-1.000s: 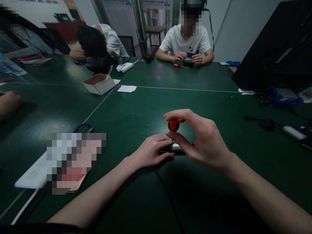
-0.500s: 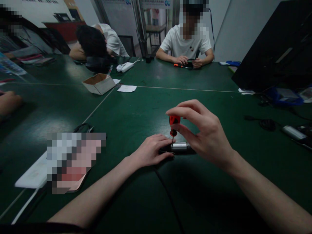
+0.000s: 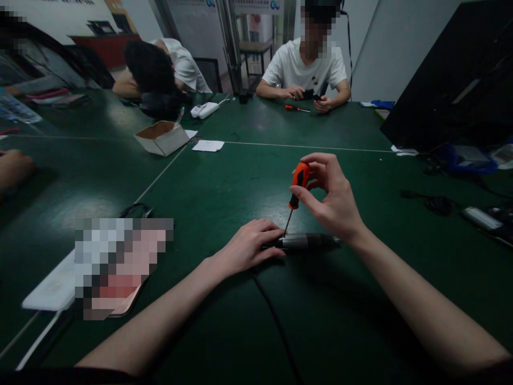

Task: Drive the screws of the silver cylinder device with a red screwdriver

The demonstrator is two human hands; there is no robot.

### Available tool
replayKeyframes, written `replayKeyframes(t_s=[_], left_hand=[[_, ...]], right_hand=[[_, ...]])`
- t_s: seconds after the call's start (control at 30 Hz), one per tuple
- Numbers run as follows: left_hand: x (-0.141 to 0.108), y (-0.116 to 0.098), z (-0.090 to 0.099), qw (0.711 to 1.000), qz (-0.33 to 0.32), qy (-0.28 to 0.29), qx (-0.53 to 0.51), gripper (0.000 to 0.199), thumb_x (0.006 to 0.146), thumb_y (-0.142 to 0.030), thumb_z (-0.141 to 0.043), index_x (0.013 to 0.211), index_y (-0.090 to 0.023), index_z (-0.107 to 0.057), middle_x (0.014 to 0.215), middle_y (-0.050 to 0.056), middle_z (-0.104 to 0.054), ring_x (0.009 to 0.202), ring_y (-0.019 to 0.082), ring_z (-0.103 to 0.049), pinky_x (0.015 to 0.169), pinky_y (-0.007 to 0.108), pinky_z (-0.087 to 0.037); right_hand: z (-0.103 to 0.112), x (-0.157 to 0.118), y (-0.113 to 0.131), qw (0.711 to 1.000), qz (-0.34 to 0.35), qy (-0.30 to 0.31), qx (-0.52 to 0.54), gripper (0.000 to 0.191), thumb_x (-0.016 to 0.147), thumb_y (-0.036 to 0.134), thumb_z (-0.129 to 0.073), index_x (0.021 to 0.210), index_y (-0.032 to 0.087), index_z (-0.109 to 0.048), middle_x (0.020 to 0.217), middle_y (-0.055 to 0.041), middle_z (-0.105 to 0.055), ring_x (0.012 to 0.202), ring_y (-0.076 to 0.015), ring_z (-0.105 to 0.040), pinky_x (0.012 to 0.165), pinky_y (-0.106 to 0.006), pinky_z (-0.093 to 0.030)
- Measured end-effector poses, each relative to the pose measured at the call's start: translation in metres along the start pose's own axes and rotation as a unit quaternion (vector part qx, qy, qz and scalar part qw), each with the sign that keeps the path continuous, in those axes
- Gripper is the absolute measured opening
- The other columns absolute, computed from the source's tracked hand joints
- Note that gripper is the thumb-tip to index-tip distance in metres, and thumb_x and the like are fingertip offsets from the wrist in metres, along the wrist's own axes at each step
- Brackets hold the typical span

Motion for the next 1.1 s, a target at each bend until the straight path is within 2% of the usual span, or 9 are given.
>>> replayKeyframes(t_s=[0.2, 0.43, 0.63, 0.77, 0.97, 1.1], left_hand=[[0.002, -0.005, -0.003, 0.999, -0.013, 0.044, -0.001, 0.039, 0.097, -0.048, -0.048, 0.115, -0.016, -0.061, 0.107, 0.009, -0.064, 0.097, 0.024, -0.057, 0.083, 0.035, -0.042], [0.001, -0.004, -0.005, 0.999, -0.011, 0.041, 0.028, 0.043, 0.098, -0.051, -0.041, 0.117, -0.016, -0.06, 0.104, 0.009, -0.064, 0.095, 0.024, -0.056, 0.082, 0.035, -0.042], [0.001, -0.003, -0.007, 0.999, -0.017, 0.03, 0.033, 0.044, 0.097, -0.051, -0.043, 0.114, -0.015, -0.061, 0.102, 0.009, -0.064, 0.092, 0.023, -0.057, 0.08, 0.034, -0.043], [0.001, -0.004, -0.008, 0.999, -0.023, 0.022, 0.037, 0.047, 0.098, -0.053, -0.038, 0.112, -0.014, -0.062, 0.099, 0.01, -0.064, 0.088, 0.022, -0.058, 0.078, 0.033, -0.044], [0.001, -0.005, -0.006, 0.999, -0.017, 0.018, 0.029, 0.047, 0.097, -0.054, -0.04, 0.114, -0.015, -0.061, 0.098, 0.01, -0.066, 0.088, 0.022, -0.06, 0.078, 0.033, -0.045], [0.001, -0.004, -0.004, 1.0, -0.007, 0.009, 0.004, 0.045, 0.096, -0.054, -0.045, 0.113, -0.014, -0.059, 0.099, 0.009, -0.067, 0.091, 0.022, -0.062, 0.082, 0.034, -0.046]], right_hand=[[-0.003, 0.002, -0.011, 0.998, -0.042, 0.041, 0.039, 0.039, 0.084, 0.02, -0.062, 0.119, 0.023, -0.044, 0.094, 0.0007, -0.06, 0.082, -0.0133, -0.062, 0.066, -0.026, -0.054], [0.001, 0.002, -0.036, 0.993, -0.111, -0.017, 0.045, 0.047, 0.074, 0.028, -0.072, 0.11, 0.024, -0.041, 0.083, 0.0031, -0.057, 0.075, -0.0152, -0.061, 0.059, -0.026, -0.053], [-0.002, 0.004, -0.04, 0.99, -0.121, -0.002, 0.077, 0.041, 0.079, 0.032, -0.065, 0.116, 0.025, -0.048, 0.099, -0.0008, -0.057, 0.081, -0.0143, -0.06, 0.063, -0.027, -0.054], [-0.006, 0.004, -0.041, 0.987, -0.125, 0.022, 0.1, 0.044, 0.082, 0.036, -0.061, 0.121, 0.025, -0.043, 0.097, -0.0015, -0.059, 0.082, -0.0159, -0.061, 0.067, -0.032, -0.056], [-0.004, 0.001, -0.043, 0.985, -0.132, -0.019, 0.107, 0.049, 0.078, 0.041, -0.069, 0.108, 0.025, -0.034, 0.088, 0.0011, -0.059, 0.078, -0.0163, -0.063, 0.072, -0.035, -0.056], [-0.005, 0.0, -0.042, 0.984, -0.128, -0.013, 0.119, 0.045, 0.083, 0.04, -0.065, 0.108, 0.025, -0.031, 0.095, -0.0016, -0.062, 0.08, -0.0154, -0.064, 0.076, -0.036, -0.055]])
Point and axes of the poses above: each hand's wrist, its own x-axis towards the middle knuckle, its own z-axis out of the back of the hand, y = z × x, the point moved 3 cm from there along x, towards the middle knuckle
